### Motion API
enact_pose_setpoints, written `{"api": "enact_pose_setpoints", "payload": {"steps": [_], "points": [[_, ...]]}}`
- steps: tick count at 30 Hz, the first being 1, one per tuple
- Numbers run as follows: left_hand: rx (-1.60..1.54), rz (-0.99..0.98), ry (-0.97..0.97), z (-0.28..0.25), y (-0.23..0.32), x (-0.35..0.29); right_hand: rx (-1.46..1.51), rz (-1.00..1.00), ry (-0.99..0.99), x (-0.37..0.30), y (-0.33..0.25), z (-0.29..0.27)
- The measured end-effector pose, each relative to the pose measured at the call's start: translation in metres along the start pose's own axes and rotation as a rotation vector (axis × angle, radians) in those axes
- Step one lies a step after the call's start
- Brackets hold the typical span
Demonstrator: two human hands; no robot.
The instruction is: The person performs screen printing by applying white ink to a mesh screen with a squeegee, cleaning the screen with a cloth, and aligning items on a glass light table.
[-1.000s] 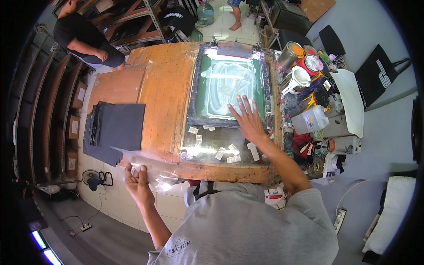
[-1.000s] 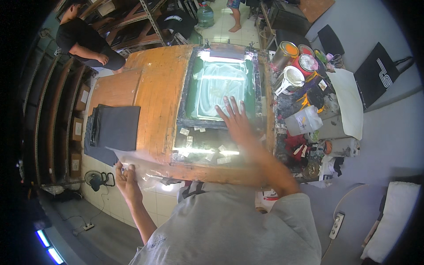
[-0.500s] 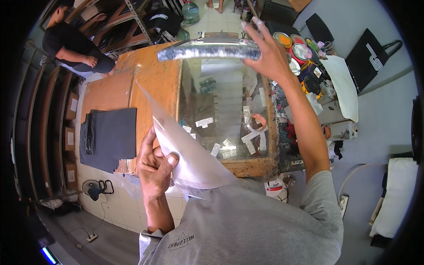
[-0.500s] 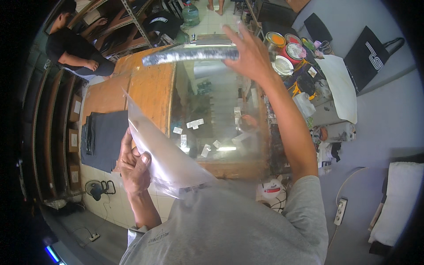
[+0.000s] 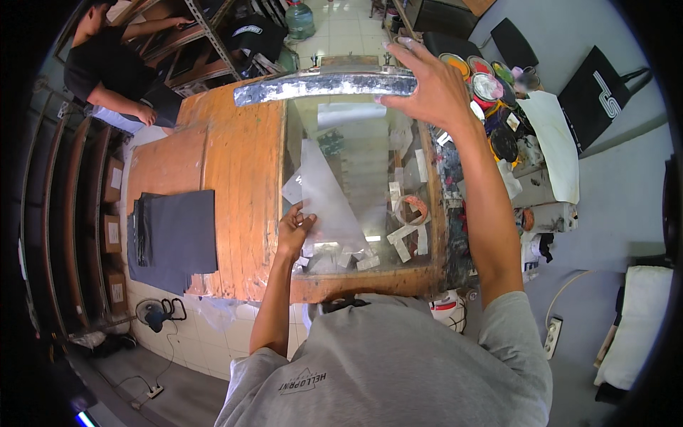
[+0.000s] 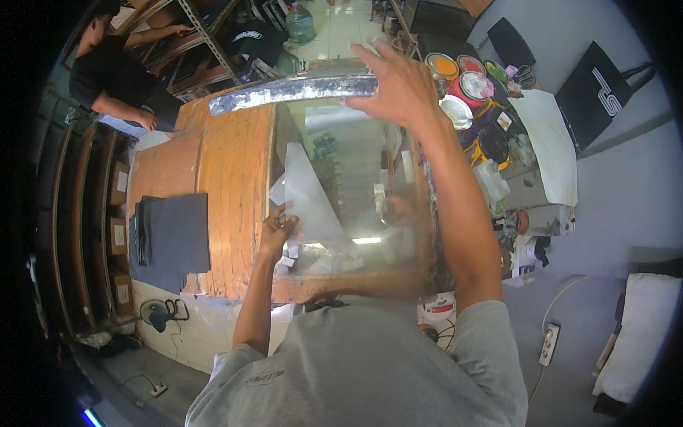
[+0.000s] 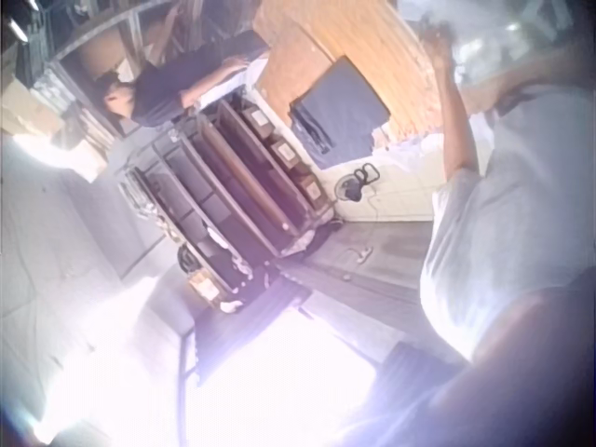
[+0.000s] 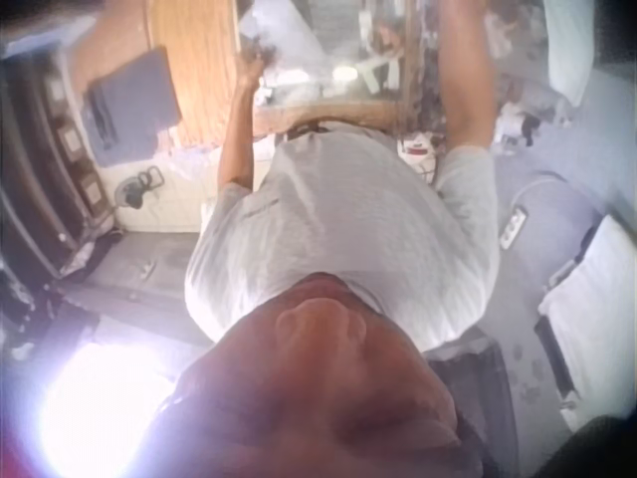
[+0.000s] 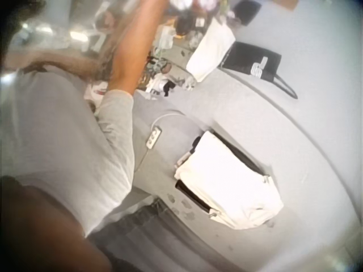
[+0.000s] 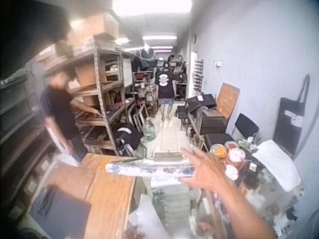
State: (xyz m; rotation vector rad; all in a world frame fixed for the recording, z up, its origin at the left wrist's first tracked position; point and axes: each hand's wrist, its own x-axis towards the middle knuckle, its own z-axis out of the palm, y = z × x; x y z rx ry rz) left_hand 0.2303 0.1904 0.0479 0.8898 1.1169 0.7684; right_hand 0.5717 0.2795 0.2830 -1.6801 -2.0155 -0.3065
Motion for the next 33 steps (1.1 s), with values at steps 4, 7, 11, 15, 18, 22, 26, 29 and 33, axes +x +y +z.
{"api": "enact_pose_setpoints", "payload": {"steps": [4,7,11,15,18,22,26,29,33], "points": [[-0.129,0.11,-0.193,0.042,0.083,-0.031,-0.007,-0.003,-0.01,0.004,-0.009,-0.002],[-0.169,0.171,-0.261,0.067,0.126,-0.043,-0.042,0.042,-0.015,0.007,-0.012,-0.003],[-0.125,0.152,-0.194,0.046,0.108,-0.031,-0.013,0.05,0.001,0.007,-0.009,-0.004],[0.119,-0.058,-0.022,0.003,0.025,0.01,-0.028,0.052,-0.016,0.009,-0.012,-0.002],[0.17,-0.032,0.068,-0.001,-0.011,0.029,-0.025,0.072,-0.032,0.008,-0.013,-0.004],[0.318,0.037,0.138,0.002,-0.012,0.032,0.008,0.067,-0.031,0.002,-0.012,-0.003],[0.47,0.111,0.18,-0.004,-0.016,0.037,0.037,0.073,-0.042,-0.016,-0.021,0.002],[0.653,0.124,0.231,-0.015,-0.023,0.045,0.077,0.067,-0.046,-0.04,-0.031,0.01],[1.094,0.313,0.49,-0.006,-0.015,0.036,0.152,0.04,-0.019,-0.075,-0.04,0.025]]}}
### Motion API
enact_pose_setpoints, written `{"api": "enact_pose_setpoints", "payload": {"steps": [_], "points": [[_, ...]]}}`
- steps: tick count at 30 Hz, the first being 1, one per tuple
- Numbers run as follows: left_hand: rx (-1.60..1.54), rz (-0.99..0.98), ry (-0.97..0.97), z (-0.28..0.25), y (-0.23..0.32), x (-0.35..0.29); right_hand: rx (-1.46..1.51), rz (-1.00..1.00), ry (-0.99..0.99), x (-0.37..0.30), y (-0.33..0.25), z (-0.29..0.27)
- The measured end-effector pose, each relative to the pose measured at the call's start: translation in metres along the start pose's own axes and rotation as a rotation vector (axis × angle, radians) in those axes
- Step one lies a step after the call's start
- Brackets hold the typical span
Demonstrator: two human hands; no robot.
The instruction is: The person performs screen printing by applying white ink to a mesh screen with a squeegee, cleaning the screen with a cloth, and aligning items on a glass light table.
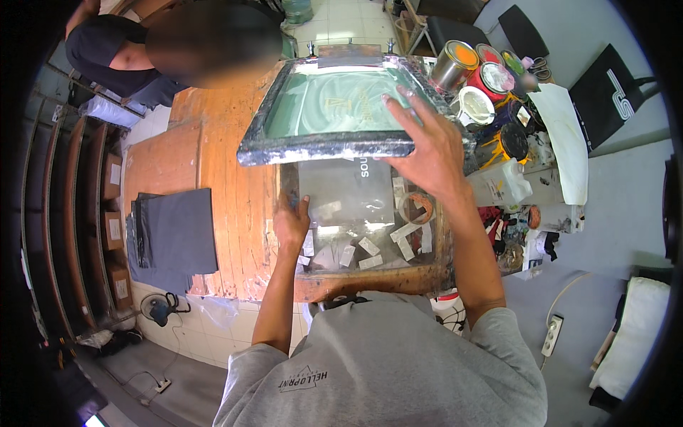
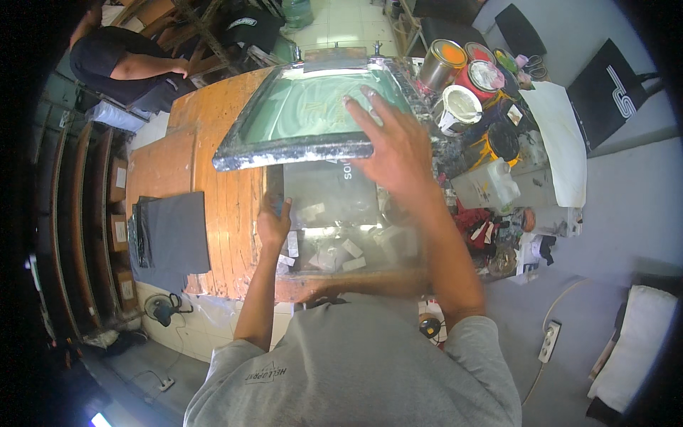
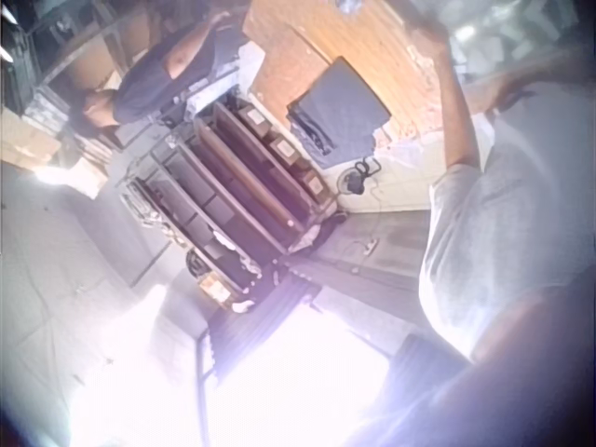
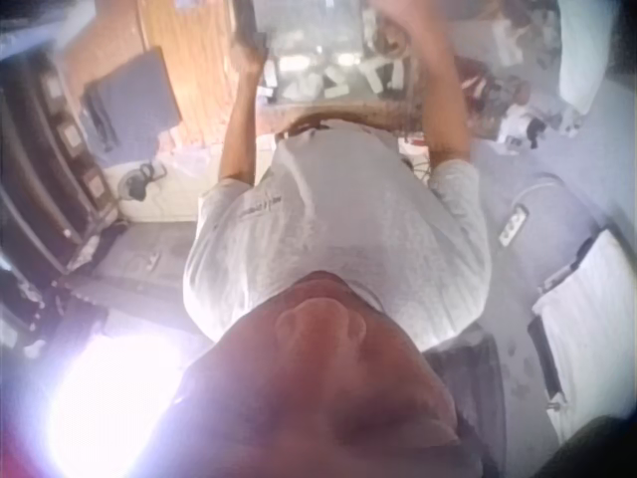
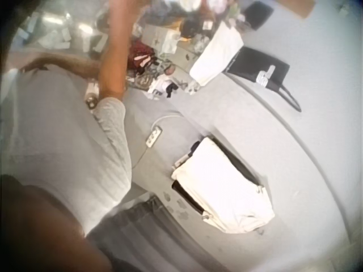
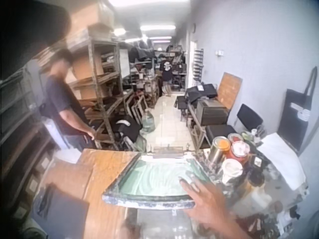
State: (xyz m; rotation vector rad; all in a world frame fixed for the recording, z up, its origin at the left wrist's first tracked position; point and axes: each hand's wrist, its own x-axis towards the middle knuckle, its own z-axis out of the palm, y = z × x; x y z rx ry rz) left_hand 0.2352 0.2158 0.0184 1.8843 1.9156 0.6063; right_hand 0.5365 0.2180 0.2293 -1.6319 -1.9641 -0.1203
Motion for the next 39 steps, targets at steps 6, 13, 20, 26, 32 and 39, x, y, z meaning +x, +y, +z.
{"api": "enact_pose_setpoints", "payload": {"steps": [6,13,20,26,32,39], "points": [[-1.108,-0.089,0.017,-0.075,0.079,-0.013,0.014,-0.099,0.104,-0.05,-0.006,0.028],[-1.39,-0.427,-0.079,-0.084,0.08,-0.02,-0.091,0.204,0.018,-0.201,-0.018,0.073],[-1.435,-0.686,-0.13,-0.048,0.043,-0.022,-0.351,0.414,0.034,-0.26,0.043,0.059],[-1.434,-0.76,-0.15,-0.027,0.034,-0.026,-0.467,0.527,0.062,-0.265,0.044,0.043],[-1.469,-0.59,-0.037,-0.069,0.072,-0.025,-0.165,0.072,0.013,-0.137,-0.006,0.027],[-1.181,-0.007,0.119,-0.107,0.136,-0.007,-0.334,-0.193,0.267,-0.022,0.025,0.017]]}}
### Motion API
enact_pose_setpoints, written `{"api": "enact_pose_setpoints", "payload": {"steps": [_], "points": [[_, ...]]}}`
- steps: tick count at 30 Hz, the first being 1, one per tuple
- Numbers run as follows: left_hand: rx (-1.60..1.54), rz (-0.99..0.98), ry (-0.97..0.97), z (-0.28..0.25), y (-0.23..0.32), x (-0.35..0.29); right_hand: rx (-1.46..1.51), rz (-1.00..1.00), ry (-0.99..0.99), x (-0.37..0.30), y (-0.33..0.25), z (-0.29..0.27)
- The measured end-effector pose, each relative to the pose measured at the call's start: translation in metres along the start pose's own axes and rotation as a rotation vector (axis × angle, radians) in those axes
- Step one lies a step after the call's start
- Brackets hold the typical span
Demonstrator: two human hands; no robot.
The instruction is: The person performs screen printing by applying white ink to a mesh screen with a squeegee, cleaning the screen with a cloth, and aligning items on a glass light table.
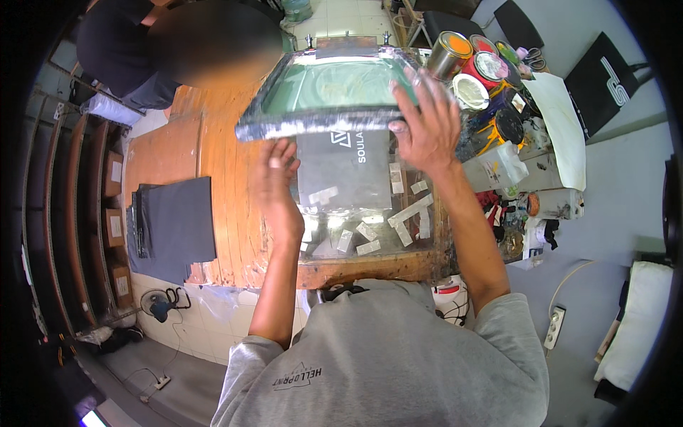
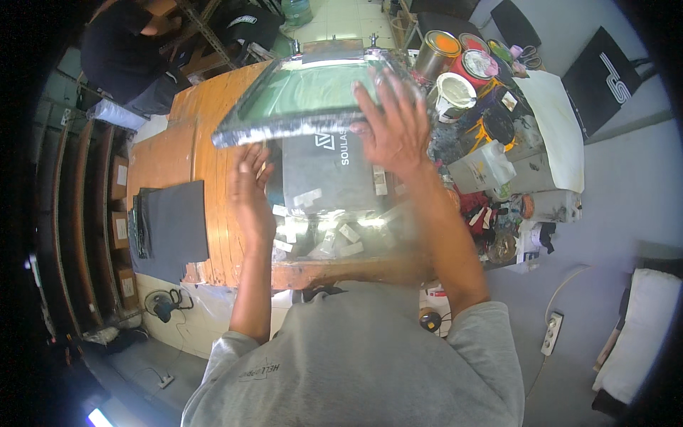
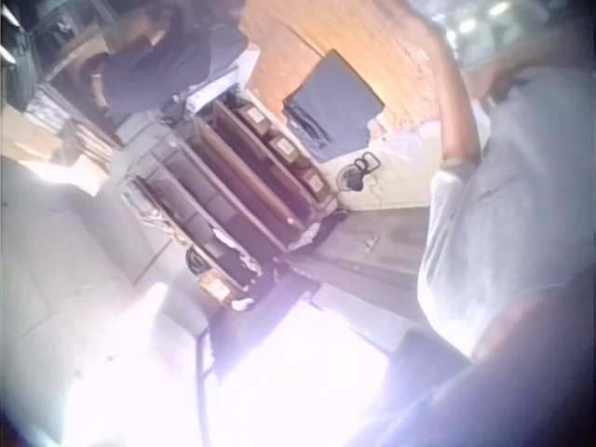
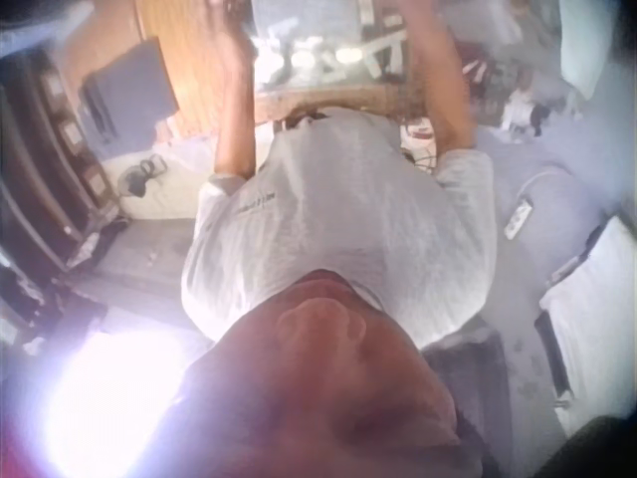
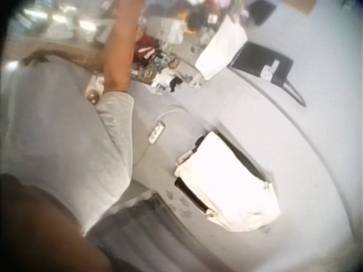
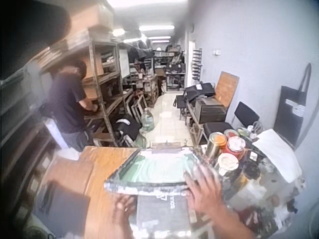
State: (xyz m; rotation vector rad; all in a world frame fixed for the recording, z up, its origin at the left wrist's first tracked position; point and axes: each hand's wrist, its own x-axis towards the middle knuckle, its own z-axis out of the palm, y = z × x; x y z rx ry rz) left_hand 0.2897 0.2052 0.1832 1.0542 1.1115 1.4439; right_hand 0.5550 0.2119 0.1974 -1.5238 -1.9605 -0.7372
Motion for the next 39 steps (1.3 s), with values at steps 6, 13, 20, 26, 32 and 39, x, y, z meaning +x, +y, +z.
{"api": "enact_pose_setpoints", "payload": {"steps": [6,13,20,26,32,39], "points": [[1.075,0.255,-0.494,-0.018,-0.136,-0.046,0.049,-0.061,0.096,0.055,0.023,-0.003],[1.339,0.344,-0.594,-0.028,-0.181,-0.045,0.032,-0.048,0.13,0.069,0.028,-0.002],[1.348,0.322,-0.602,-0.029,-0.18,-0.04,0.078,-0.039,0.113,0.069,0.025,-0.004],[1.256,0.324,-0.518,-0.031,-0.168,-0.043,0.224,0.052,-0.141,0.044,0.009,-0.016],[1.087,0.29,-0.557,-0.054,-0.14,-0.087,0.359,0.084,-0.394,-0.074,-0.04,0.001],[1.165,0.256,-0.676,-0.065,-0.147,-0.113,0.436,0.247,-0.561,-0.155,-0.069,0.056]]}}
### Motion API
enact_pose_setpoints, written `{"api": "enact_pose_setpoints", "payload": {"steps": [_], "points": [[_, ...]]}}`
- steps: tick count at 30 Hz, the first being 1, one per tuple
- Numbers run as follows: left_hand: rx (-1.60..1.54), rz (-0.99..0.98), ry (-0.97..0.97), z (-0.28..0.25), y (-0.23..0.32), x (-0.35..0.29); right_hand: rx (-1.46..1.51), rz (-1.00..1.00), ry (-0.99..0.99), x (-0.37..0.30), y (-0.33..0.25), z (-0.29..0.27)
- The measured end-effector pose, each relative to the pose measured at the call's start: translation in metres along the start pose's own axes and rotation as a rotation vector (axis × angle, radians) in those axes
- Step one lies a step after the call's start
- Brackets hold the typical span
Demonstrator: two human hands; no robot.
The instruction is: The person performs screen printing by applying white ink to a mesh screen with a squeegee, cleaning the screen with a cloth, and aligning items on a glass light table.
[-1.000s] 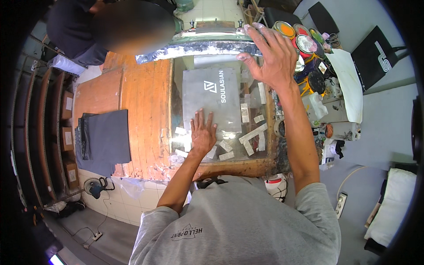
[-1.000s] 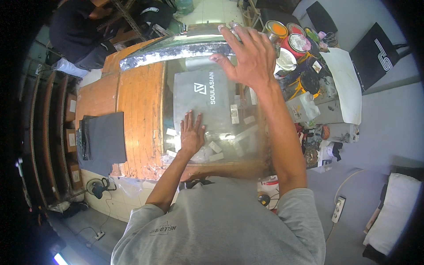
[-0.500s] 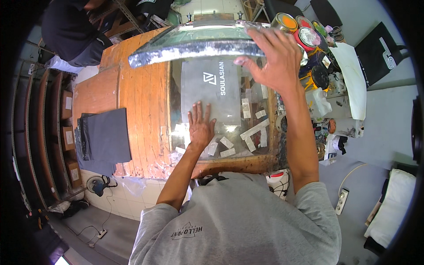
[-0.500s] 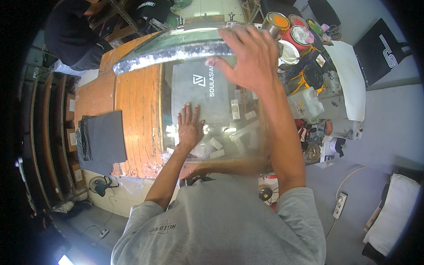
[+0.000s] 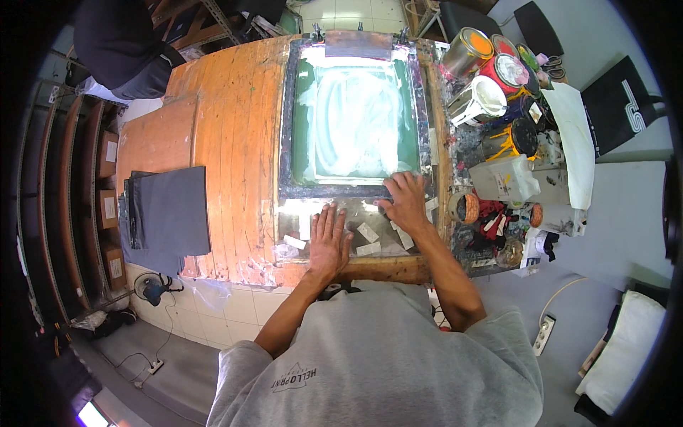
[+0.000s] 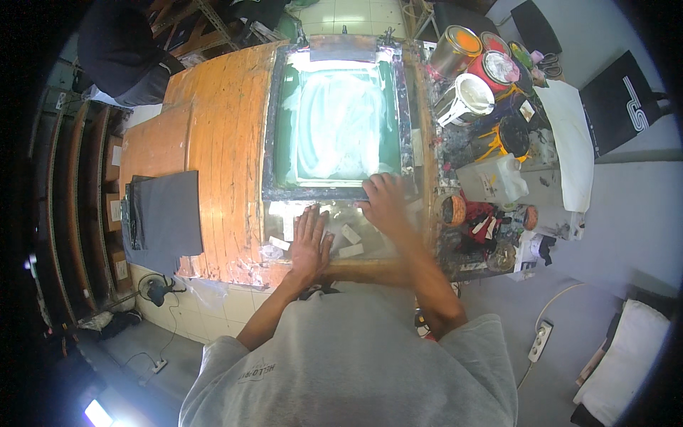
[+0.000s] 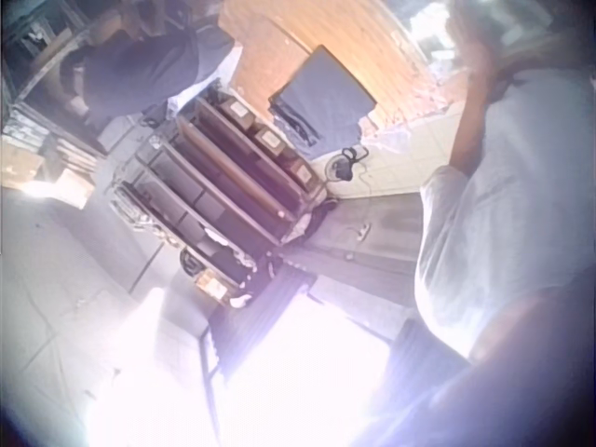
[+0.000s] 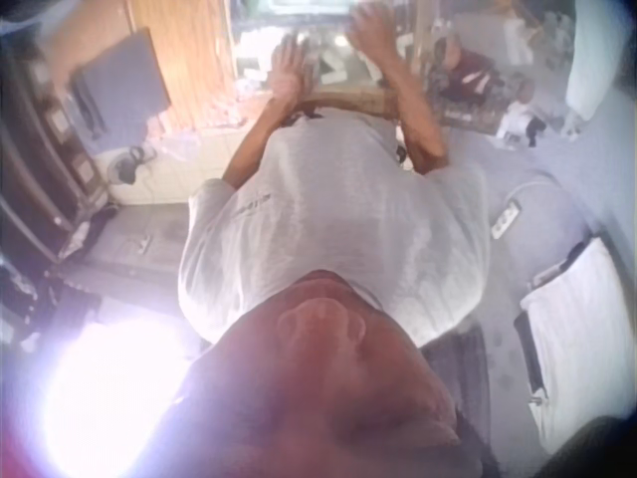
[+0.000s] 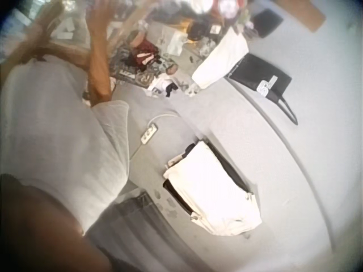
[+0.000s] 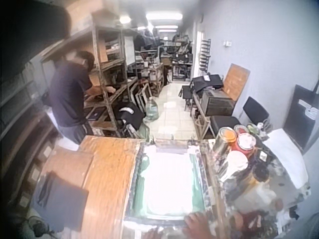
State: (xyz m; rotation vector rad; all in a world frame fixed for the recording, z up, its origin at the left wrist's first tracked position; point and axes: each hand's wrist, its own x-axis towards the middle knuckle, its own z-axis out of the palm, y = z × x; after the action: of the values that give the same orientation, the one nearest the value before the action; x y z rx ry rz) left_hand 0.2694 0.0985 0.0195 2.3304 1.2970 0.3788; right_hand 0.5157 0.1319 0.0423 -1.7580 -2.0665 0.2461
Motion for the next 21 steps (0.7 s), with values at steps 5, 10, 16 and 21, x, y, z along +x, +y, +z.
{"api": "enact_pose_setpoints", "payload": {"steps": [5,10,16,21], "points": [[0.043,0.007,-0.031,0.002,0.003,0.006,0.048,-0.01,0.029,-0.003,0.003,0.004],[0.043,-0.005,-0.029,0.004,0.006,0.01,0.051,-0.072,0.07,0.003,0.001,-0.009],[0.077,-0.034,-0.062,0.01,0.005,0.012,-0.008,-0.105,0.076,0.023,-0.011,-0.062],[0.121,-0.006,-0.069,0.018,0.01,0.013,-0.012,-0.135,0.173,0.049,-0.027,-0.112]]}}
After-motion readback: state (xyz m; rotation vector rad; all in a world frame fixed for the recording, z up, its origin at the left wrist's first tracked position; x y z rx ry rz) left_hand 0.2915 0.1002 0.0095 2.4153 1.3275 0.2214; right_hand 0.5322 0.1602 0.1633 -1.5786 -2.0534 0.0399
